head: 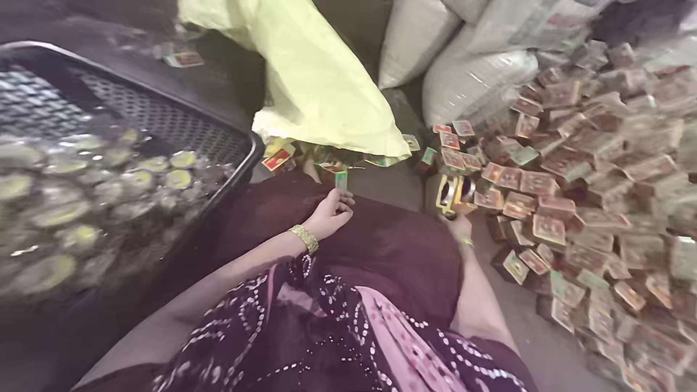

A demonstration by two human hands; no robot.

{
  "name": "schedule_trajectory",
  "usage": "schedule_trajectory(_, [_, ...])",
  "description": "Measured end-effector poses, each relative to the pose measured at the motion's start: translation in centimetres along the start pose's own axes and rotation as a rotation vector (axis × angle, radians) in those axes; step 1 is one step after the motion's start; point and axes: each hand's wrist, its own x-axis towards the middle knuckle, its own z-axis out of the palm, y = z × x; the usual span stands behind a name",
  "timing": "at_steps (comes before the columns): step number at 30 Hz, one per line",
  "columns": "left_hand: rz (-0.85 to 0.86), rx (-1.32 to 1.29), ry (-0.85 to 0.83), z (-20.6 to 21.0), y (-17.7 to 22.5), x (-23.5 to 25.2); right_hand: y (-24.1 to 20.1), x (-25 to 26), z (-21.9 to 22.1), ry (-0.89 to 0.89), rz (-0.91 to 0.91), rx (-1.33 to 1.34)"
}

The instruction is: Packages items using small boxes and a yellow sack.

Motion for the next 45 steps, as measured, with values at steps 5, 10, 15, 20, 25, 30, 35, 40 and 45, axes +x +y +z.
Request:
schedule_trajectory(5, [0.241, 0.219, 0.313, -1.0, 1.1, -0.1, 1.8, -1.6, 0.6, 0.089, -0.043, 0.044])
schedule_trajectory(10, [0.309, 0.923, 0.586, -7.7, 5.0, 0.7, 4.7, -4.6, 0.7, 0.076, 0.014, -0.001])
schedule_trajectory(15, [-0.061, 1.156, 0.259, -14.5, 6.2, 5.1, 3.3, -7.0, -2.3, 0.045, 0.137, -0.066])
schedule_trajectory(20, [0.019, 1.035, 0.334, -17.9, 11.6, 10.4, -4.8, -8.8, -7.3, 0.264, -0.153, 0.220])
schedule_trajectory(25, [0.211, 1.079, 0.472, -21.3, 19.6, 14.8, -14.8, -9.6, -8.4, 0.167, -0.552, 0.322])
schedule_trajectory(30, [0.337, 1.041, 0.474, -21.2, 22.8, 15.1, -23.1, -9.3, -5.9, 0.112, -0.835, 0.357])
schedule_trajectory(35, [0.376, 0.864, 0.253, -17.1, 20.0, 11.3, -30.4, -8.3, -3.2, 0.241, -1.006, 0.369])
schedule_trajectory(40, [0.326, 0.750, 0.061, -14.4, 12.9, 6.0, -35.1, -6.7, -1.1, 0.225, -0.981, 0.256])
schedule_trajectory(45, [0.238, 0.774, 0.049, -15.5, 8.0, -1.9, -36.3, -6.2, 1.1, -0.021, -1.031, -0.128])
